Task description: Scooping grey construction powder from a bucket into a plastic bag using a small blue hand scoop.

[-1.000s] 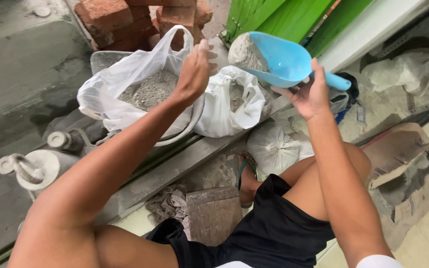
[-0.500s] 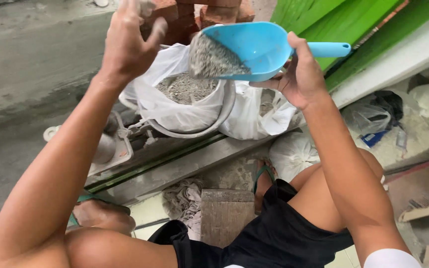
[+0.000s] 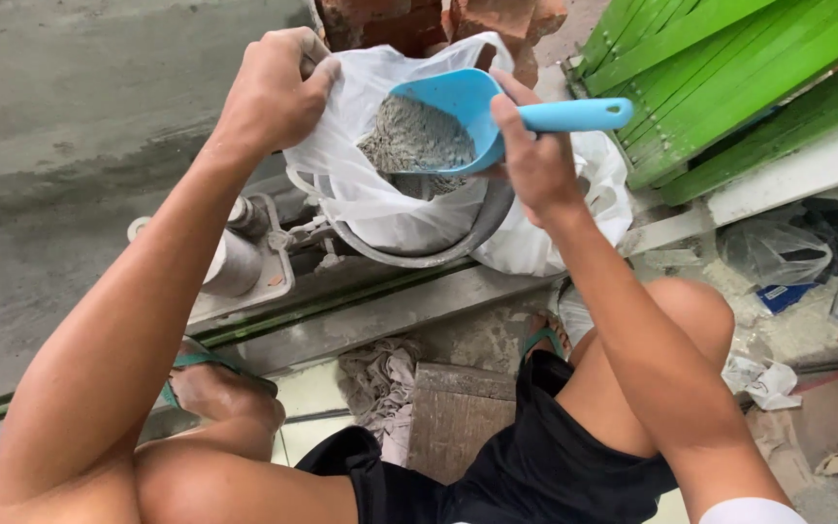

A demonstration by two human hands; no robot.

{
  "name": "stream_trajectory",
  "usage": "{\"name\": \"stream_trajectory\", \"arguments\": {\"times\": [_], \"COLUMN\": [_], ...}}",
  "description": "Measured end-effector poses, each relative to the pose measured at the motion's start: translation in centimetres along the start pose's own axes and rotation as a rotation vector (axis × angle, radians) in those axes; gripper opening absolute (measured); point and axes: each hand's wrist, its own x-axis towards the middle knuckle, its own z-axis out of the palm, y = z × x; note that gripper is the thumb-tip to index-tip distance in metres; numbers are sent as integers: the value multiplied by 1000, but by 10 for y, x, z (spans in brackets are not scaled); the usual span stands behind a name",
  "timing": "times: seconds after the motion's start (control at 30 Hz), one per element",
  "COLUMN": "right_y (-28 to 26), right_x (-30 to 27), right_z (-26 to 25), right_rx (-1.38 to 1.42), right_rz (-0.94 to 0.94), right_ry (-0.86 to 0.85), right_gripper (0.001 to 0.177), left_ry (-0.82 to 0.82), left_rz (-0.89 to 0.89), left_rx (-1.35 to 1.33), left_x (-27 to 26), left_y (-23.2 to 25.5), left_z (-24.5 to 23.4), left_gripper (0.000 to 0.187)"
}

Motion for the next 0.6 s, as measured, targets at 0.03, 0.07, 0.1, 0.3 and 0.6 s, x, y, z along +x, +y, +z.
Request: {"name": "stream_trajectory", "arguments": {"times": [0.03, 0.07, 0.1, 0.3, 0.6], "right_y": [9, 17, 15, -1, 8], "right_x": [1, 3, 3, 7, 7], "right_z": [3, 5, 5, -12, -18], "right_rx": [-195, -391, -390, -580, -447], "right_rz": [-210, -422, -418, -870, -715], "right_ry": [-22, -45, -47, -324, -416], "right_gripper": [56, 53, 53, 42, 46], "left_ry": [6, 14, 12, -44, -41], "left_rz": [-9, -17, -21, -96, 741], "left_rx": [-22, -45, -45, -181, 530], "left_x": [0, 0, -1, -15, -58], "left_y": [-1, -3, -3, 4, 38], "left_z": [2, 2, 1, -14, 5], "left_gripper": [19, 20, 20, 14, 33]}}
